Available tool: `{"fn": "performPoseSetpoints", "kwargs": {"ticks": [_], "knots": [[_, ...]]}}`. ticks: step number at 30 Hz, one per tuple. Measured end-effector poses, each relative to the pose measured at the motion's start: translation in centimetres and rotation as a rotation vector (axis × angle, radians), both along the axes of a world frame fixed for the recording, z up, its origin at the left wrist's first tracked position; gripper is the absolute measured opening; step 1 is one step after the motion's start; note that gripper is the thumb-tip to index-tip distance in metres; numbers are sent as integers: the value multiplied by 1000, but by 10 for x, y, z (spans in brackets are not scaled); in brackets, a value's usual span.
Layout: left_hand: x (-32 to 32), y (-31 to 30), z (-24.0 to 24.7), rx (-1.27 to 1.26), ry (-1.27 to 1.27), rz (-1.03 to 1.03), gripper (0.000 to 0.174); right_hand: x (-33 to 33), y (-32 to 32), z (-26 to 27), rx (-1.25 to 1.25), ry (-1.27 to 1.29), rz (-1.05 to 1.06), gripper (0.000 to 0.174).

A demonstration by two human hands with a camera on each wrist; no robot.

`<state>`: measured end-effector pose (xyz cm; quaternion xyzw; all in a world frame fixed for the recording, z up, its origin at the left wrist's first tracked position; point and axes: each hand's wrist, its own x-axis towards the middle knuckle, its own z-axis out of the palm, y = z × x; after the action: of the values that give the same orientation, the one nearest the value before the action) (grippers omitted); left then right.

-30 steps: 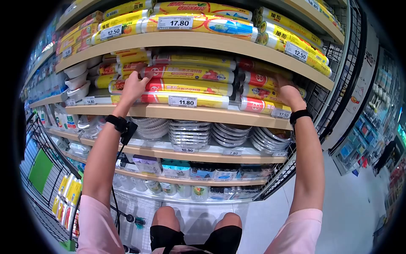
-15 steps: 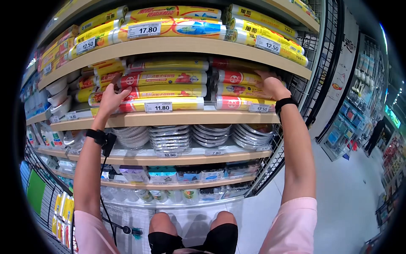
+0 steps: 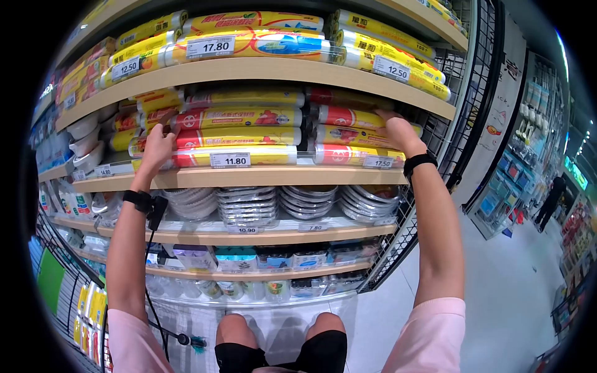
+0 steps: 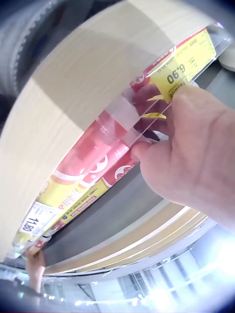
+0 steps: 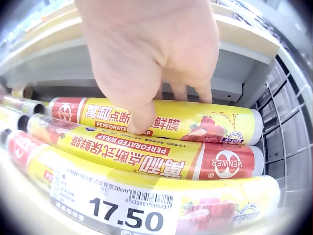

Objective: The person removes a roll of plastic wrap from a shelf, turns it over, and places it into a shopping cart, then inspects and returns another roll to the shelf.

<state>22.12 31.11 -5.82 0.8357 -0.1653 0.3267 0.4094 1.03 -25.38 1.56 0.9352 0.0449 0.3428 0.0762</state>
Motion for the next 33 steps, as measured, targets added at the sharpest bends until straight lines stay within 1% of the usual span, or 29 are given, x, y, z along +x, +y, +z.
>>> {"fn": "performPoseSetpoints", "kwargs": {"ticks": [1, 3, 5, 6, 7, 9, 10, 13, 14, 17, 20, 23, 26, 27, 28, 30, 31, 33], "knots": [[-13, -2, 6, -61, 20, -48, 38, -1, 3, 0, 7, -1, -17, 56], [4, 8, 1, -128, 33, -113, 34, -6, 7, 0, 35, -9, -56, 55], [-6, 17, 12, -210, 143, -368, 33, -11, 12, -2, 31, -46, -75, 53], [3, 20, 8, -321, 144, -508, 36, -11, 12, -2, 36, -40, -88, 53], [0, 18, 11, -366, 199, -484, 35, -11, 13, -1, 41, -35, -99, 53], [-5, 14, 16, -362, 203, -471, 36, -11, 16, -2, 54, -40, -111, 54], [-1, 18, 17, -280, 183, -463, 36, -11, 17, -2, 54, -38, -117, 54], [9, 22, 18, -208, 136, -372, 35, -8, 18, 1, 53, -2, -173, 58], [22, 29, 19, -256, 249, -344, 36, -8, 20, 2, 45, 11, -188, 58], [63, 46, 20, -6, 235, -2, 30, -6, 21, 5, 49, 73, -225, 59], [15, 14, 27, -389, 255, -308, 30, -3, 20, 6, 21, 101, -239, 58], [0, 5, 32, -537, 351, -426, 35, -9, 29, 10, 1, 142, -273, 55], [36, 22, 22, -591, 376, -485, 35, -13, 29, 10, 9, 146, -276, 54], [37, 22, 22, -616, 385, -501, 34, -13, 29, 11, 17, 151, -284, 53], [39, 22, 22, -608, 393, -469, 34, -12, 29, 10, 26, 153, -290, 52], [38, 26, 23, -598, 401, -402, 33, -4, 16, 4, -28, 43, -185, 55], [39, 27, 24, -608, 396, -410, 32, 1, 10, 1, -57, -12, -134, 56], [35, 24, 23, -634, 396, -429, 32, 3, 6, 1, -28, 4, -132, 56]]}}
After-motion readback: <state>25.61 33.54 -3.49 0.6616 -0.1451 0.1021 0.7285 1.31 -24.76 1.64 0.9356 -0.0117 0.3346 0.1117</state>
